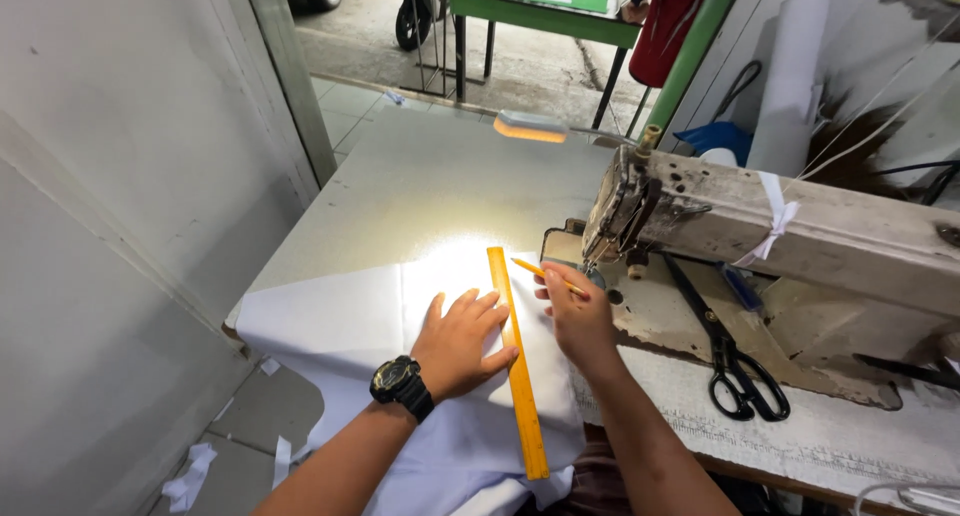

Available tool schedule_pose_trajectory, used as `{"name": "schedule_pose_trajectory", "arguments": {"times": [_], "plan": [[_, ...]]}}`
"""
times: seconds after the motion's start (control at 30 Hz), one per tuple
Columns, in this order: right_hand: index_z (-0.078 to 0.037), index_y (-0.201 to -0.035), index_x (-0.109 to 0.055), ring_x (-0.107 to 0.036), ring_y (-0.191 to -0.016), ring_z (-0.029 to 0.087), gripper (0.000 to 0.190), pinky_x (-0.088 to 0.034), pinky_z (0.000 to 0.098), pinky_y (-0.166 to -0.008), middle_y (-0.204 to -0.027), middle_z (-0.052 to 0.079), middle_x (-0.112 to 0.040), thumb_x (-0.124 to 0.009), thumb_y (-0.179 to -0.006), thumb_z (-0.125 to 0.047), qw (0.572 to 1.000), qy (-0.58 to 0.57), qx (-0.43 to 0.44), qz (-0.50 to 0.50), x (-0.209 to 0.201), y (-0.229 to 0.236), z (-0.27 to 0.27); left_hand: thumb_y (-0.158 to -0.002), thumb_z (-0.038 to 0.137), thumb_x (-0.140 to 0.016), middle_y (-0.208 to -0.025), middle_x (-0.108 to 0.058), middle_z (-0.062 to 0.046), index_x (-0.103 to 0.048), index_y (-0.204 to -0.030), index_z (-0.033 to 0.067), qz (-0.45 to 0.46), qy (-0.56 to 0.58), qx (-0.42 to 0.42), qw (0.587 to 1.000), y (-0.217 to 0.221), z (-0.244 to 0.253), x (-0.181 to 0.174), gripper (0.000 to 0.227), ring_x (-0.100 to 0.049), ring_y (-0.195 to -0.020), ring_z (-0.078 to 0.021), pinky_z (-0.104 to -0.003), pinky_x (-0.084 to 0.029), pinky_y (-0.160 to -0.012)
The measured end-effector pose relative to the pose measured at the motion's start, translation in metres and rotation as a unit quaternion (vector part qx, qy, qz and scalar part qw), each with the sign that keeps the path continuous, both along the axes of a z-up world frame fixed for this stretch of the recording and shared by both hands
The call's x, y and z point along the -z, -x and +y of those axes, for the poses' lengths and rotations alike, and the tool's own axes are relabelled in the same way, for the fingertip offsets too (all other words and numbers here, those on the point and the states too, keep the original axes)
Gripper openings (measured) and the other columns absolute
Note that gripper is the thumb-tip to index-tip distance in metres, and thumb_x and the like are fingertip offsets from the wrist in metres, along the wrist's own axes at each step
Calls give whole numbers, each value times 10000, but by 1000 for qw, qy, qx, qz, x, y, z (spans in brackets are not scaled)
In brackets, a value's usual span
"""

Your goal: The person uses a yellow ruler and a pencil to draw straight lines on a piece of white fabric laid out on a table. They repeatedly reposition the ruler and draw lines to create a pattern on the material.

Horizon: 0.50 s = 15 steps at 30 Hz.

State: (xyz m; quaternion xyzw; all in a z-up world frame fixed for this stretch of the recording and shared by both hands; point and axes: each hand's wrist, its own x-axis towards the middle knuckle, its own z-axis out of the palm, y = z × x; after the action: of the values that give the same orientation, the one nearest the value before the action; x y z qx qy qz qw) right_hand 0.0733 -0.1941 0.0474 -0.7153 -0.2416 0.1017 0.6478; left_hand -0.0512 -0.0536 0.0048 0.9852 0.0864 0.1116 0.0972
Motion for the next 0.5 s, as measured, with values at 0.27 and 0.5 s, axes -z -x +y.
{"name": "schedule_pose_trajectory", "arguments": {"times": [0.27,0.5], "plan": [[-44,-1186,-751,-636,-768,157,304,-475,245,-594,-978,89,-745,-576,-995,-202,986,36,52,157,2,-16,40,-928,575,-514,-1531,-492,-57,-584,-1341,210,3,49,12,999,0,1,-7,556,-363,-1452,-319,-665,-209,-1119],[-39,-1137,-761,-620,-732,138,309,-432,245,-568,-938,84,-732,-551,-964,-185,986,57,33,156,-10,-8,25,-915,583,-533,-1520,-501,-53,-588,-1323,219,-6,35,12,999,-1,2,-4,549,-380,-1436,-315,-661,-230,-1102]]}}
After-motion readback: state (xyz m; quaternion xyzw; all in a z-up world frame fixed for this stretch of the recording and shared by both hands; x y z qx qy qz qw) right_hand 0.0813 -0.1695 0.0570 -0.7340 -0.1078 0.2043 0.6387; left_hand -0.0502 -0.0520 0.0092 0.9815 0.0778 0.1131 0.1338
